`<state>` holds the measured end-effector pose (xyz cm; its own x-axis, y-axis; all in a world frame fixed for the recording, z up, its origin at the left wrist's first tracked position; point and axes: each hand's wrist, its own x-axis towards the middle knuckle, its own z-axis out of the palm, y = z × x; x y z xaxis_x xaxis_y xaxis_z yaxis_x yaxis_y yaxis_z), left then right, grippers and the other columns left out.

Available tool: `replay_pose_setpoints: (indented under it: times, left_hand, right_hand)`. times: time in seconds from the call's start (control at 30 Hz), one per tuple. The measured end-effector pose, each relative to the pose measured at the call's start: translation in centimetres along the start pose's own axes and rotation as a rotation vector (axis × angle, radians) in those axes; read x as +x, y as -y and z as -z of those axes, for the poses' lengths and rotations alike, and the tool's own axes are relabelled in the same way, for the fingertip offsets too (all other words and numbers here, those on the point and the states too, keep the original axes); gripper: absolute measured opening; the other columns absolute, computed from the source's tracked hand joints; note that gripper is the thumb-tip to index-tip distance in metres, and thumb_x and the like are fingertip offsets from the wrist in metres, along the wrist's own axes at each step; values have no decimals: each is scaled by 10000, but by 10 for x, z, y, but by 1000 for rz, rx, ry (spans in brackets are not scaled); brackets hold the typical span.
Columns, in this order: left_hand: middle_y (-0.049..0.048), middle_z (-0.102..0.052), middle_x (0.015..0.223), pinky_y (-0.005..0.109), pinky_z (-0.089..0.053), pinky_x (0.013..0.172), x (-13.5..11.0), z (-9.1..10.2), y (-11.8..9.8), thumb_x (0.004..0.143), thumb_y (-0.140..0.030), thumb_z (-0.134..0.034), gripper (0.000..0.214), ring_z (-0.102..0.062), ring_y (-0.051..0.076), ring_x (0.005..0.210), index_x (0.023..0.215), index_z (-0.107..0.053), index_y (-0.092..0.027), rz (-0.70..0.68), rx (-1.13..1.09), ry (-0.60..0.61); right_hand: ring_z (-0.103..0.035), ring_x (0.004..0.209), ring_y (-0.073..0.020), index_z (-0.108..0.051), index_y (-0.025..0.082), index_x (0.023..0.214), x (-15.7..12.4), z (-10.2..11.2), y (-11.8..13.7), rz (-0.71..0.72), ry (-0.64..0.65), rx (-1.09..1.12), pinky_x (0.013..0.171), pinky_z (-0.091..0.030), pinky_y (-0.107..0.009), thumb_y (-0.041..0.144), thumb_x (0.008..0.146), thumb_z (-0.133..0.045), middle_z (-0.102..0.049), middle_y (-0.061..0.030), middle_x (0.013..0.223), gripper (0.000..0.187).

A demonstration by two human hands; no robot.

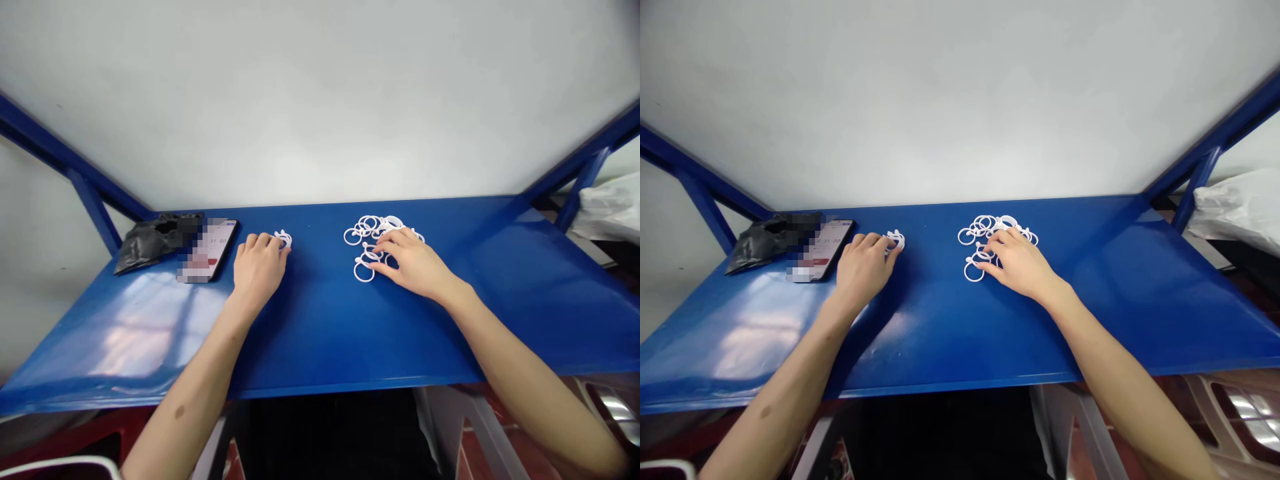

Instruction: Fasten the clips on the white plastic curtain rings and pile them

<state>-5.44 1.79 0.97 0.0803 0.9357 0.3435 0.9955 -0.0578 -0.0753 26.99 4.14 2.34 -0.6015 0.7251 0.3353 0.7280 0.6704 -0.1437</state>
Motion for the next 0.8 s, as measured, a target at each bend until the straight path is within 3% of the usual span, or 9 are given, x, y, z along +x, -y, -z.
replay_pose_setpoints:
  times: [0.13, 0.27, 0.37, 0.47, 0.53, 0.63, 0.73, 0.8]
  left_hand:
    - [153, -679, 1065, 444, -455, 807, -1, 1, 1, 969, -322, -528, 250, -563, 351, 1049, 1010, -701, -146, 6, 54, 114]
    - [167, -668, 1065, 452, -453, 790, 0, 4, 6, 963, -230, -471, 252, -549, 362, 1060, 974, -708, -146, 49, 62, 151]
    - [177, -662, 1079, 471, -454, 791, 1, 7, 10, 945, -180, -464, 254, -542, 379, 1071, 999, -709, -137, 96, 48, 139]
    - [184, -640, 1143, 492, -461, 833, 0, 9, 9, 929, -195, -527, 250, -539, 385, 1100, 1115, -683, -134, 103, -5, 47]
    - [171, -630, 1178, 491, -469, 879, -1, 9, 5, 934, -245, -568, 261, -543, 365, 1110, 1158, -664, -150, 45, -92, -54]
    - [113, -647, 1148, 447, -481, 958, -5, 7, -9, 977, -303, -551, 227, -575, 290, 1091, 1144, -655, -189, -164, -305, -140]
    - [87, -655, 1153, 400, -500, 973, -12, 3, -27, 1002, -331, -538, 269, -605, 235, 1076, 1224, -618, -202, -369, -491, -81]
    - [97, -657, 1198, 409, -508, 958, -16, 0, -36, 998, -341, -555, 388, -608, 238, 1088, 1357, -540, -195, -436, -537, -13]
  right_hand:
    - [-564, 1153, -305, -733, 182, 1053, 1, -1, 1, 19, 52, 11, 982, -526, -494, 366, 934, -660, -654, -112, 1174, 230]
    - [-567, 1104, -285, -729, 179, 1003, 2, -3, 3, 69, 57, 38, 961, -519, -462, 281, 954, -628, -667, -103, 1119, 151]
    - [-565, 1064, -272, -716, 184, 975, 3, -6, 7, 98, 49, 64, 930, -517, -436, 257, 969, -608, -684, -91, 1071, 131]
    - [-568, 979, -253, -699, 184, 950, 5, -10, 13, 107, 57, 78, 861, -515, -399, 261, 978, -601, -698, -79, 986, 128]
    - [-567, 903, -233, -691, 179, 947, 5, -13, 18, 115, 74, 78, 804, -506, -371, 257, 985, -592, -701, -72, 937, 131]
    - [-568, 858, -213, -683, 167, 953, 6, -17, 27, 143, 83, 78, 783, -490, -346, 253, 997, -575, -701, -68, 932, 144]
    - [-582, 865, -206, -673, 160, 963, 5, -20, 36, 177, 69, 72, 790, -482, -341, 255, 1014, -546, -696, -72, 948, 167]
    - [-592, 859, -201, -663, 155, 961, 5, -20, 42, 202, 65, 71, 785, -480, -339, 250, 1025, -522, -690, -75, 943, 182]
